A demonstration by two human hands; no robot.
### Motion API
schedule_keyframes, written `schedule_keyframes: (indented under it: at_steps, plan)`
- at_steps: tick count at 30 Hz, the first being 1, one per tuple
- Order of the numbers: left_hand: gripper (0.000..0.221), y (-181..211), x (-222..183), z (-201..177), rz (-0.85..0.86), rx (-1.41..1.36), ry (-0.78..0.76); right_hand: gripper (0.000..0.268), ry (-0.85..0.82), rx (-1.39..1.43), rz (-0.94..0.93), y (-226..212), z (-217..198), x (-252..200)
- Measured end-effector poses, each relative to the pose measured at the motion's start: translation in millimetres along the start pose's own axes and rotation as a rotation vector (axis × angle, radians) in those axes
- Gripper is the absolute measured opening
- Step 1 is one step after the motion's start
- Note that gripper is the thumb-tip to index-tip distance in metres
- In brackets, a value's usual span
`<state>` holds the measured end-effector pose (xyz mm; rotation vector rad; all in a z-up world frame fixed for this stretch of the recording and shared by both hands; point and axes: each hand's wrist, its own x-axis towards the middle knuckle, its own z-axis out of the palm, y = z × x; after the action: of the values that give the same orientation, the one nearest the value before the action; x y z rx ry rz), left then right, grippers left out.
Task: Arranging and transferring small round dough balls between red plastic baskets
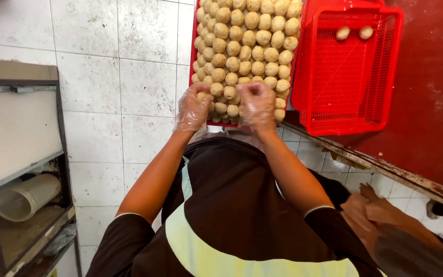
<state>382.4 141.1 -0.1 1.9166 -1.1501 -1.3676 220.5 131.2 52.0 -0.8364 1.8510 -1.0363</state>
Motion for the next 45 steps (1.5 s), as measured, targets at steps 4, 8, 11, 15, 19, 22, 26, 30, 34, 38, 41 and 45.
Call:
schedule_keyframes:
  at_steps: [4, 8, 11, 15, 19, 22, 26, 30, 34, 38, 41, 45]
  plan:
    - [0.032, 23, -12, -11, 0.038, 0.045, -0.038, 0.012, 0.03, 0.754, 0.457, 10, -38, -10]
    - [0.033, 29, -9, -9, 0.114, 0.081, 0.003, 0.037, -0.186, 0.193, 0.131, 34, -50, -3]
    - [0.037, 23, -9, -1, 0.145, 0.153, 0.021, 0.047, -0.13, -0.448, -0.332, 48, -44, 0]
    - [0.044, 24, -10, 2, 0.283, 0.209, 0.064, 0.047, -0.091, -0.722, -0.632, 87, -33, 19]
    - [0.047, 20, -12, 8, 0.447, 0.158, 0.124, 0.037, -0.077, -0.621, -0.602, 82, -36, 21]
    - [0.051, 17, -12, 18, 0.578, 0.165, 0.173, 0.033, -0.099, -0.562, -0.55, 57, -49, 17]
    - [0.051, 20, -17, 30, 0.617, 0.172, 0.236, 0.024, 0.0, -0.384, -0.397, 23, -97, 38]
    - [0.047, 32, -24, 39, 0.664, 0.163, 0.354, 0.024, 0.262, -0.394, -0.437, 44, -176, 139]
    - [0.029, 66, -45, 53, 0.525, 0.14, 0.382, 0.039, 0.348, -0.711, -0.381, 70, -239, 243]
    - [0.017, 78, -50, 73, 0.514, 0.157, 0.48, 0.06, 0.142, -0.907, -0.189, 79, -262, 308]
    - [0.012, 85, -58, 91, 0.473, 0.076, 0.528, 0.043, 0.08, -1.012, -0.113, 78, -264, 331]
    - [0.011, 81, -63, 112, 0.467, 0.003, 0.557, 0.043, 0.177, -0.882, -0.056, 69, -258, 340]
